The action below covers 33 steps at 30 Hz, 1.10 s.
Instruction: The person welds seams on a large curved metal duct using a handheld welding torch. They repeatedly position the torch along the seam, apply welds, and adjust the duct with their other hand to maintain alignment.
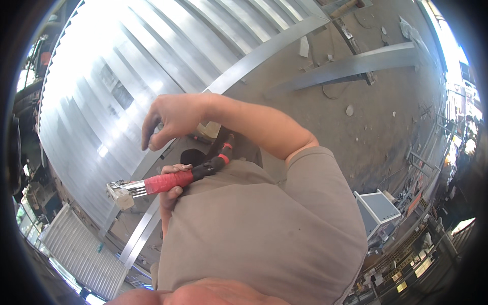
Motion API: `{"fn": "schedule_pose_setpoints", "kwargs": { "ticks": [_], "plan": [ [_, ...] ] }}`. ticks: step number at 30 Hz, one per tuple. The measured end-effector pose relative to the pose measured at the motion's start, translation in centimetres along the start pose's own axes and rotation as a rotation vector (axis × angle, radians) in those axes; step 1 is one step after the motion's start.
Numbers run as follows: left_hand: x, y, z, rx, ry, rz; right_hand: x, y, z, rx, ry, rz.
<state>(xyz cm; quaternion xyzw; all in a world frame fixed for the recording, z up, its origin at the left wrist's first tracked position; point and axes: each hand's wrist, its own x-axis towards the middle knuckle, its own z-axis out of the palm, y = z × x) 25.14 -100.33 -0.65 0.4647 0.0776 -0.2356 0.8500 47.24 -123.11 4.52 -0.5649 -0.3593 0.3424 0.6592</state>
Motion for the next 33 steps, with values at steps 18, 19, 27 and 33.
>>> {"fn": "schedule_pose_setpoints", "kwargs": {
  "ticks": [18,19,27,33],
  "plan": [
    [-9.0,-9.3,4.3,-0.053,0.090,0.284,-2.6,0.1,8.3,-0.313,0.761,0.206],
    [-9.5,-10.4,5.0,-0.037,0.060,0.314,-2.8,0.3,8.4,-0.374,0.738,0.205],
    [-13.2,-13.9,9.2,0.120,0.121,0.434,-2.3,-5.0,2.9,-0.703,0.094,0.399],
    [-12.4,-13.7,10.4,0.055,0.172,0.421,1.8,-11.0,0.9,-1.670,-0.620,0.445]
  ]
}}
